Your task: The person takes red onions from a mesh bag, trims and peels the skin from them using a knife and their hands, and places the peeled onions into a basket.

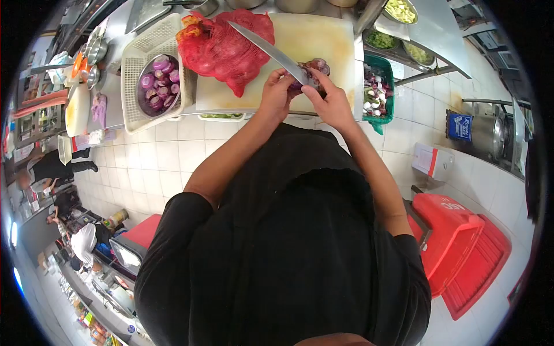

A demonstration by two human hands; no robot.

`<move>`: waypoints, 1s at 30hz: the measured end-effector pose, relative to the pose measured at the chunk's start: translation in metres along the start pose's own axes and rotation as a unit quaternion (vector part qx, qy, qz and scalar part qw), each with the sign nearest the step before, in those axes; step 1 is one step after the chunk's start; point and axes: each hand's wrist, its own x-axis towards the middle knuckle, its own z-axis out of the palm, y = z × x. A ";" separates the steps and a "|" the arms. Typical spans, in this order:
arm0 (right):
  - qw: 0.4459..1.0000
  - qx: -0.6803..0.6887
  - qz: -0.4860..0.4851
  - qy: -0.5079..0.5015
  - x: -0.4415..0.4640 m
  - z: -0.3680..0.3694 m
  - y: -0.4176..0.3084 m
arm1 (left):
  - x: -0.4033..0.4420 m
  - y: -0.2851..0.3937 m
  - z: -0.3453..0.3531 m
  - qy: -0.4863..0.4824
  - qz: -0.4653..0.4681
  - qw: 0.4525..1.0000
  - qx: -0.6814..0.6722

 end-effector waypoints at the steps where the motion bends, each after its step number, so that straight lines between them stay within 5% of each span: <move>1: 0.999 -0.025 -0.020 0.013 0.000 0.002 0.003 | -0.001 0.001 0.001 0.002 0.001 1.000 0.007; 9: 0.999 -0.049 -0.015 0.013 0.002 0.004 0.003 | -0.001 0.003 -0.001 -0.003 0.004 1.000 0.017; 12: 0.990 0.068 -0.098 0.071 0.009 0.016 0.025 | 0.000 0.003 -0.004 0.005 -0.003 0.999 0.033; 15: 0.962 0.255 0.098 -0.003 0.007 0.008 0.026 | 0.000 0.004 -0.004 0.008 -0.011 0.998 0.059; 18: 0.933 0.319 0.164 0.017 0.008 0.001 0.020 | 0.003 0.005 -0.005 0.005 -0.019 0.999 0.049; 25: 0.929 0.285 0.238 0.004 0.017 -0.010 0.045 | 0.000 0.009 -0.009 -0.019 -0.035 0.999 0.022; 30: 0.985 0.145 0.089 -0.013 0.008 0.001 0.036 | 0.003 0.006 -0.010 -0.025 -0.027 0.999 0.024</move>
